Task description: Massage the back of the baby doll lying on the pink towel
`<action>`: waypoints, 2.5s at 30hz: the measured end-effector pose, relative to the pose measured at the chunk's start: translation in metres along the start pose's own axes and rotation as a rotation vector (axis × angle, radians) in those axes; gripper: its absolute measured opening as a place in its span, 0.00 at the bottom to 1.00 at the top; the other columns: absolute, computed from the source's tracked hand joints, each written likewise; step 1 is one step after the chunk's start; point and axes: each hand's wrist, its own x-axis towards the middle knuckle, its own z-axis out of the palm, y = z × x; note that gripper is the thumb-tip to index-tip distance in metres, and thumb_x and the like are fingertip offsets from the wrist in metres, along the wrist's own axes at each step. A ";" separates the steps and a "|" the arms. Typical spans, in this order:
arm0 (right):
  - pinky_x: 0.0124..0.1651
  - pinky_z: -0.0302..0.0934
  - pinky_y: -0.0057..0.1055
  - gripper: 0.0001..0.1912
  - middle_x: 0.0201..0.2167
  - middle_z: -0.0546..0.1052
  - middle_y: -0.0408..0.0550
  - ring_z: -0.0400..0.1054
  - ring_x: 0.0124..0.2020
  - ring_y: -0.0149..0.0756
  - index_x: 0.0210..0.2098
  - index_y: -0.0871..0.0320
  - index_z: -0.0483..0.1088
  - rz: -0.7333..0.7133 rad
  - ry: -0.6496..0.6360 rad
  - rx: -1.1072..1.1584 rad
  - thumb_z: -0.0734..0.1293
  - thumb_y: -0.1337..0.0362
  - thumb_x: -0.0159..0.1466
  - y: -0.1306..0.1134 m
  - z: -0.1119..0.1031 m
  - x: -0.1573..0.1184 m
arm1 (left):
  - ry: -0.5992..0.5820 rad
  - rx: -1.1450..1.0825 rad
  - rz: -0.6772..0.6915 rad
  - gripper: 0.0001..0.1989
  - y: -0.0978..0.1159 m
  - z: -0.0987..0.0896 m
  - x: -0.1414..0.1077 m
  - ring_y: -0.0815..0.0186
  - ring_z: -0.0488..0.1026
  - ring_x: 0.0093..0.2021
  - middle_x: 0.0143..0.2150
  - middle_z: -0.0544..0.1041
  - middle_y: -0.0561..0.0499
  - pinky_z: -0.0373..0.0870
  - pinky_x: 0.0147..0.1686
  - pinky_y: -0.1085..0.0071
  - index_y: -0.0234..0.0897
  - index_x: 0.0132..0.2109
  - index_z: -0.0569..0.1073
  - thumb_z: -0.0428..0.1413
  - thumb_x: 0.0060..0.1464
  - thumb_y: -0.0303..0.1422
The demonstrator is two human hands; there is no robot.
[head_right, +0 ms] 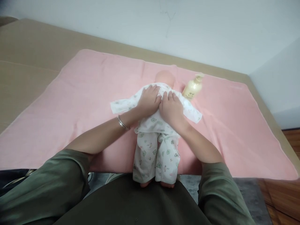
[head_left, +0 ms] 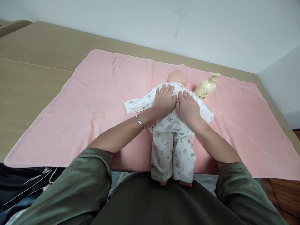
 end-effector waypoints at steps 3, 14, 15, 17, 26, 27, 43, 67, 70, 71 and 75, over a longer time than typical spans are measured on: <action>0.69 0.55 0.53 0.29 0.66 0.64 0.65 0.57 0.69 0.55 0.66 0.71 0.61 -0.016 -0.030 0.047 0.52 0.65 0.69 0.009 -0.001 0.008 | 0.029 0.035 -0.005 0.25 0.005 0.002 -0.007 0.43 0.58 0.69 0.67 0.65 0.32 0.52 0.69 0.42 0.22 0.64 0.64 0.40 0.65 0.31; 0.73 0.47 0.51 0.31 0.69 0.60 0.64 0.52 0.72 0.51 0.67 0.75 0.56 -0.030 -0.080 0.131 0.49 0.63 0.70 0.023 0.002 0.025 | 0.043 0.003 0.001 0.23 0.009 0.004 -0.009 0.45 0.60 0.69 0.67 0.66 0.33 0.54 0.69 0.43 0.26 0.62 0.66 0.44 0.62 0.30; 0.73 0.48 0.51 0.31 0.68 0.61 0.65 0.53 0.71 0.52 0.67 0.76 0.56 -0.013 -0.078 0.108 0.50 0.63 0.70 0.019 0.001 0.021 | 0.027 -0.009 -0.004 0.22 0.006 0.002 -0.005 0.45 0.61 0.68 0.66 0.67 0.34 0.54 0.68 0.43 0.27 0.60 0.68 0.45 0.62 0.30; 0.72 0.50 0.50 0.30 0.66 0.63 0.66 0.55 0.70 0.53 0.66 0.76 0.58 -0.003 -0.077 0.072 0.50 0.64 0.70 0.013 -0.004 0.015 | 0.006 -0.022 -0.005 0.21 0.002 -0.001 0.001 0.46 0.63 0.66 0.63 0.70 0.35 0.55 0.68 0.44 0.28 0.58 0.70 0.46 0.61 0.30; 0.74 0.45 0.52 0.32 0.70 0.57 0.61 0.48 0.73 0.49 0.68 0.71 0.56 -0.048 -0.148 0.232 0.52 0.62 0.68 0.028 -0.002 0.027 | 0.081 0.031 0.031 0.24 0.009 0.007 -0.011 0.42 0.62 0.67 0.64 0.68 0.30 0.54 0.68 0.45 0.22 0.61 0.67 0.42 0.64 0.32; 0.75 0.42 0.51 0.33 0.71 0.54 0.62 0.45 0.74 0.49 0.69 0.73 0.53 -0.053 -0.162 0.241 0.52 0.62 0.68 0.030 0.000 0.031 | 0.077 0.038 0.044 0.25 0.011 0.007 -0.012 0.42 0.61 0.67 0.65 0.67 0.30 0.53 0.68 0.45 0.20 0.62 0.66 0.41 0.65 0.31; 0.68 0.57 0.49 0.25 0.64 0.68 0.61 0.59 0.67 0.52 0.61 0.67 0.65 -0.036 -0.102 0.126 0.51 0.64 0.70 0.018 -0.010 0.017 | 0.065 0.066 0.046 0.20 0.013 0.001 -0.012 0.42 0.67 0.62 0.58 0.73 0.30 0.60 0.63 0.44 0.25 0.55 0.70 0.41 0.63 0.31; 0.72 0.50 0.48 0.28 0.65 0.65 0.66 0.57 0.69 0.52 0.64 0.77 0.59 -0.034 -0.063 0.055 0.50 0.64 0.71 0.021 0.002 0.022 | 0.025 0.074 -0.037 0.24 0.012 -0.001 -0.007 0.46 0.62 0.67 0.64 0.70 0.33 0.56 0.69 0.46 0.22 0.61 0.66 0.43 0.63 0.31; 0.72 0.49 0.51 0.29 0.66 0.64 0.67 0.56 0.69 0.53 0.65 0.77 0.58 -0.028 -0.050 0.066 0.48 0.64 0.71 0.021 0.005 0.021 | 0.033 0.073 -0.034 0.24 0.012 0.000 -0.006 0.46 0.62 0.68 0.64 0.69 0.33 0.56 0.69 0.46 0.23 0.61 0.67 0.43 0.63 0.32; 0.72 0.49 0.51 0.30 0.66 0.64 0.68 0.56 0.69 0.54 0.65 0.77 0.58 -0.028 -0.048 0.069 0.48 0.64 0.71 0.020 0.005 0.020 | 0.036 0.073 -0.030 0.24 0.011 0.001 -0.006 0.46 0.62 0.68 0.64 0.69 0.34 0.56 0.69 0.46 0.24 0.61 0.67 0.43 0.63 0.32; 0.73 0.48 0.50 0.31 0.66 0.64 0.67 0.55 0.70 0.54 0.65 0.78 0.58 -0.015 -0.062 0.073 0.48 0.64 0.70 0.018 0.004 0.020 | 0.054 0.067 -0.020 0.23 0.008 0.005 -0.006 0.45 0.62 0.68 0.64 0.69 0.34 0.55 0.69 0.45 0.25 0.61 0.67 0.43 0.64 0.32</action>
